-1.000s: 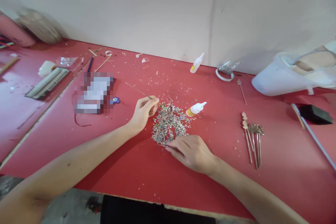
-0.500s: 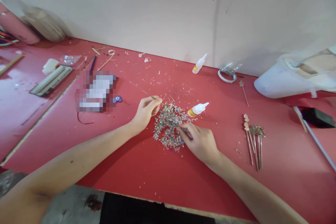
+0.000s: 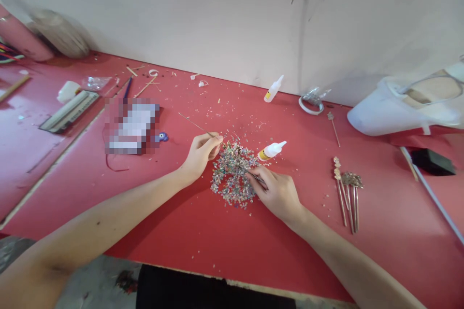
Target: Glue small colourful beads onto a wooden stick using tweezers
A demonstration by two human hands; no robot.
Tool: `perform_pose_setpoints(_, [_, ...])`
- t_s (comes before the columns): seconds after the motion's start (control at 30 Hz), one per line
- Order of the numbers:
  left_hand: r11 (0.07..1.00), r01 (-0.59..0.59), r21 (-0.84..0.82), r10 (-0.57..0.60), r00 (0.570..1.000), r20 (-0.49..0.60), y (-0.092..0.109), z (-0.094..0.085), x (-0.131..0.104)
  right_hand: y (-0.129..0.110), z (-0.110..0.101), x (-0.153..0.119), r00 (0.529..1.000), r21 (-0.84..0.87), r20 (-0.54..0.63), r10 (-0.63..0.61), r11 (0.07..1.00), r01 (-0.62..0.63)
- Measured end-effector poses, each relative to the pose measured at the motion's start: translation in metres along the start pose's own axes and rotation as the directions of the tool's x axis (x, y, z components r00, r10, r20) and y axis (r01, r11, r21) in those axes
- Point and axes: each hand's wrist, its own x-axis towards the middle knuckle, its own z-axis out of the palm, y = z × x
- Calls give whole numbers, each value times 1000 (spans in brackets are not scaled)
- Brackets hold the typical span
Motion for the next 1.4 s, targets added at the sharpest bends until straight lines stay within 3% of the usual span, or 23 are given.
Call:
perform_pose_setpoints(0.2, [1000,-3,-8,3,1000,-3,0,0,1,1,-2,0,1000,16,7,16,1000,-16])
perform_pose_setpoints(0.4, [1000,6,2,-6,1000,-2,0,0,1,-2,-4,0,994,27,62,-94,995,93])
perform_pose_setpoints(0.5, [1000,7,14,-7,1000,1,1,-1,0,2,-4,-1,1000,-9,-16,-19,1000,19])
perform_pose_setpoints(0.6, [1000,18,25,-18,1000,2,2,0,-1,7,-4,-2,1000,-36,-12,23,999,-24])
perform_pose_setpoints(0.8, [1000,10,18,-10,1000,-7,2,0,-1,4,-4,-3,985,27,118,-128,992,125])
perform_pose_setpoints(1.0, [1000,11,8,-11,1000,-10,4,1,-1,7,-2,0,998,-48,-17,53,997,-54])
perform_pose_setpoints(1.1, [1000,8,-8,-8,1000,-10,4,0,-1,8,1,3,997,-95,-7,80,992,-80])
perform_pose_setpoints(1.3, [998,-3,-66,4,1000,23,4,1,-1,0,-2,5,987,31,99,-126,992,123])
perform_pose_setpoints(1.4, [997,-43,-63,45,998,37,4,2,-1,0,-8,4,986,97,65,-152,985,145])
